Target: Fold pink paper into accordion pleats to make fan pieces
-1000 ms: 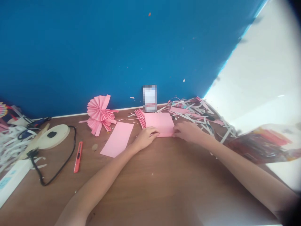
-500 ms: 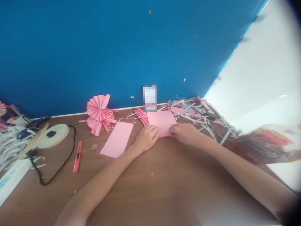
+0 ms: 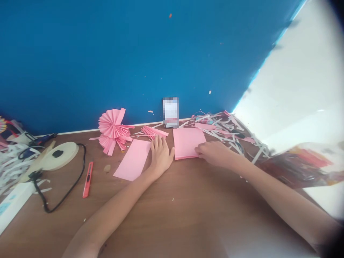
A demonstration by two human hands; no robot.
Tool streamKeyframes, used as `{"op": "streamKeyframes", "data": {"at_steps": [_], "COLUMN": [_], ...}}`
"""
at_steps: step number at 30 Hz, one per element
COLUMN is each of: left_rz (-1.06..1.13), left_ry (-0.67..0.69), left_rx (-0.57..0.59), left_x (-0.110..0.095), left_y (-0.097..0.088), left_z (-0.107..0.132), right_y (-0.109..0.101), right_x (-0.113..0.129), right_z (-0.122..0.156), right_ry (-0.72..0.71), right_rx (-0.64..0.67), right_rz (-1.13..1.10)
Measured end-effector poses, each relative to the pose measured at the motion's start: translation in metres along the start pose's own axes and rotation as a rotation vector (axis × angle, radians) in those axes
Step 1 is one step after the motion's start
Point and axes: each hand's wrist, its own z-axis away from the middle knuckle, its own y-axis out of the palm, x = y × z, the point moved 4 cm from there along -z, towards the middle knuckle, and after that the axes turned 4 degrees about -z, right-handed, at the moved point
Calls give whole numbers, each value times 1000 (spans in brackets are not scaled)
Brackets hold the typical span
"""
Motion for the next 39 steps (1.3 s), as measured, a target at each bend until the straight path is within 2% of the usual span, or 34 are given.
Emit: {"op": "streamKeyframes", "data": {"at_steps": [2, 4, 6, 9, 11, 14, 17, 22, 26, 32, 35, 39], "left_rz": [66, 194, 291, 306, 284, 261, 299, 501, 537, 435, 356, 179], "left_ry": [69, 263, 447, 552, 578, 597, 562, 437, 425, 435, 488, 584], "left_rx": [-96, -148, -107, 65, 164, 231, 256, 281, 297, 268, 263, 340], "left_x": [-2, -9, -18, -27, -30, -30, -26, -19, -16, -16, -21, -33], "left_y": [-9, -19, -23, -19, -14, -9, -5, -1, -2, -5, -7, -13], "left_z": [0, 1, 4, 5, 5, 5, 5, -1, -3, -1, 0, -3], "right_y": [2, 8, 15, 24, 25, 21, 15, 8, 5, 7, 8, 13], "right_x": [4, 7, 10, 10, 9, 7, 2, -11, -17, -20, -19, -16], "right_z": [-3, -9, -13, -17, -16, -12, -9, -8, -9, -11, -12, -15], "right_ry": [-25, -57, -116, -144, -127, -92, -38, 9, 29, 127, 88, 15], "right_rx": [-36, -95, -148, -163, -142, -85, -40, 8, 25, 48, 34, -27], "right_rz": [2, 37, 86, 98, 68, 23, -4, -128, -202, -83, -69, -46]}}
